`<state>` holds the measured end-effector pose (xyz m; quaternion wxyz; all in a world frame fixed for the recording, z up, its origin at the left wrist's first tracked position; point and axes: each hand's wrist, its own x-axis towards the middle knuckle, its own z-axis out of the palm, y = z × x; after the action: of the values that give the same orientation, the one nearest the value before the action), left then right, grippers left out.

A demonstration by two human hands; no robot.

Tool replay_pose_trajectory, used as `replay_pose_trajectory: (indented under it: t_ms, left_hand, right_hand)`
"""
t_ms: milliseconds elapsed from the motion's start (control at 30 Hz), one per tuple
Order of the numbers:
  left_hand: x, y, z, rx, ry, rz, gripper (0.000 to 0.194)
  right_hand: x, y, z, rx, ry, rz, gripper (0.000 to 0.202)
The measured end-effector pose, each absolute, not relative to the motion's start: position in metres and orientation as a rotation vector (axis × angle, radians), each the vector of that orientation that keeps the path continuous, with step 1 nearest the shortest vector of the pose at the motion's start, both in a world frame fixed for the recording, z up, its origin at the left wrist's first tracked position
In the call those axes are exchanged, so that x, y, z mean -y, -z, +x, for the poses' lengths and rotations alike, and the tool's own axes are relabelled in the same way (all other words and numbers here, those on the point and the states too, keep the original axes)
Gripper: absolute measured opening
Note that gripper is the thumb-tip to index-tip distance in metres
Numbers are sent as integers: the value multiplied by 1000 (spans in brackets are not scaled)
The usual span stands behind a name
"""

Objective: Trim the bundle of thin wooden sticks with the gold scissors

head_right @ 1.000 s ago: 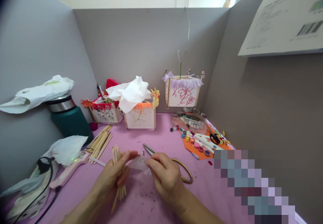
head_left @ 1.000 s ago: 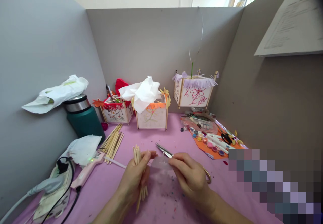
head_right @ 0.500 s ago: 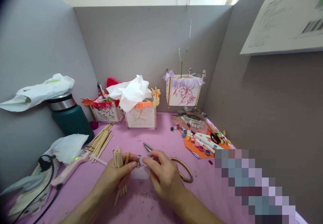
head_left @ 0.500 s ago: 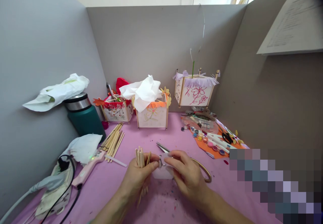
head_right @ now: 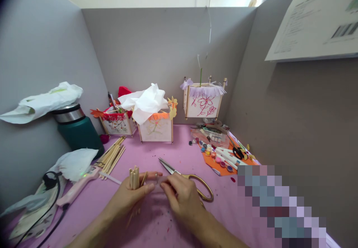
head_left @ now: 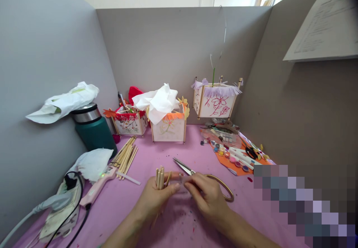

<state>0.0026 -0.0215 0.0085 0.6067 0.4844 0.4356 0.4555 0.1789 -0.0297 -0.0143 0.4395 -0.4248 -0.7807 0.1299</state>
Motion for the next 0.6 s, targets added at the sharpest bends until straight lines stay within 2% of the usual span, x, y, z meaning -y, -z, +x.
replay_pose_trajectory:
  t_ms: [67,167,300,367,467,533,600]
  left_hand:
    - [19,-6,2,-1075,-1091,1071,29]
    - [17,-4,0,-1056,-1026,991,27]
    - [16,-4,-3,-970,-979,910,26]
    - [16,-4,-3,-958,-939,900,28]
    - [18,-5,-2,-1005,-911,909,32]
    - [19,-7,0,-1041,-929,943,38]
    - [19,-9,1,-1050,-951,969,46]
  right_hand:
    - [31,16,177,1889,-415,-1060,13]
    - [32,16,179,1878,-505,-979,33]
    - [30,13,183,2020,-340,-760,39]
    - [29,12,184,2047,-252,-748,37]
    - [29,10,181,2016,-223,-849,24]
    - [29,8,179,1937,-319,-966,17]
    - [29,6,178,1817,-461,-1090,21]
